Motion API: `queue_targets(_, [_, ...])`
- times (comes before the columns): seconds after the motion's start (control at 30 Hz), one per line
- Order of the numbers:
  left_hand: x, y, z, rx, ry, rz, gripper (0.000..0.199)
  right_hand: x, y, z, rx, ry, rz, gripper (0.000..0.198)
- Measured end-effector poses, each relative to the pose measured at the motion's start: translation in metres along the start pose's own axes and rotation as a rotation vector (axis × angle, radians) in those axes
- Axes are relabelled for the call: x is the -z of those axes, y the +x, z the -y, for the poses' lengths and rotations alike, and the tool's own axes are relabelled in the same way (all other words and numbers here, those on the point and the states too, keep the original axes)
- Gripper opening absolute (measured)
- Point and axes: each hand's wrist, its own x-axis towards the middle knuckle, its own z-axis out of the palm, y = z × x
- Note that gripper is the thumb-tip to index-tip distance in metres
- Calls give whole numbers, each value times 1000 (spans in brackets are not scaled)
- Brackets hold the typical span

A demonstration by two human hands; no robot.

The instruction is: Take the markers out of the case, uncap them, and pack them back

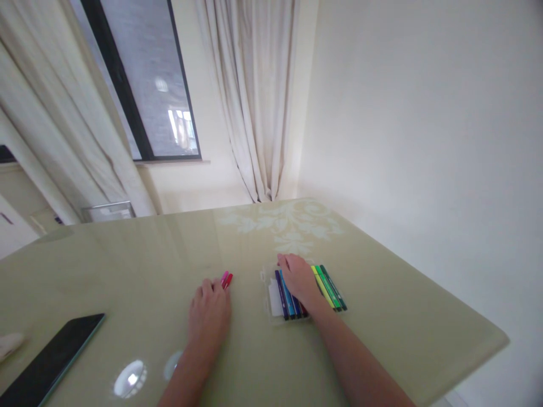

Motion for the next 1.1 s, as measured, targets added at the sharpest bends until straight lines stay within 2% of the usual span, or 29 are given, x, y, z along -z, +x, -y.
queue_targets(0.13, [8,-2,-10,-44,-89,-89,39,-3,-5,6,76,-176,32,41])
queue_targets(0.2, [9,-7,-21,-187,-271,-100,41,-4,-5,6,128,-201,53,40])
queue_targets(0.3, [8,-18,-39,-507,-522,6,51,-7,-3,4,216,-205,76,40])
queue_targets(0.37, [6,-24,-47,-602,-572,70,58,-9,-1,2,239,-177,78,39])
queue_targets(0.57, [5,-26,-49,-578,-580,114,58,-13,1,1,226,-64,42,46])
queue_targets(0.7, [8,-25,-47,-576,-578,116,57,-14,2,2,221,13,29,40])
queue_targets(0.8, [10,-25,-48,-571,-575,128,54,-15,5,1,194,139,-36,36])
queue_targets(0.9, [10,-24,-47,-572,-587,133,54,-15,7,0,145,246,-89,43])
queue_targets(1.1, [5,-22,-44,-565,-611,128,53,-8,8,2,122,379,-3,54])
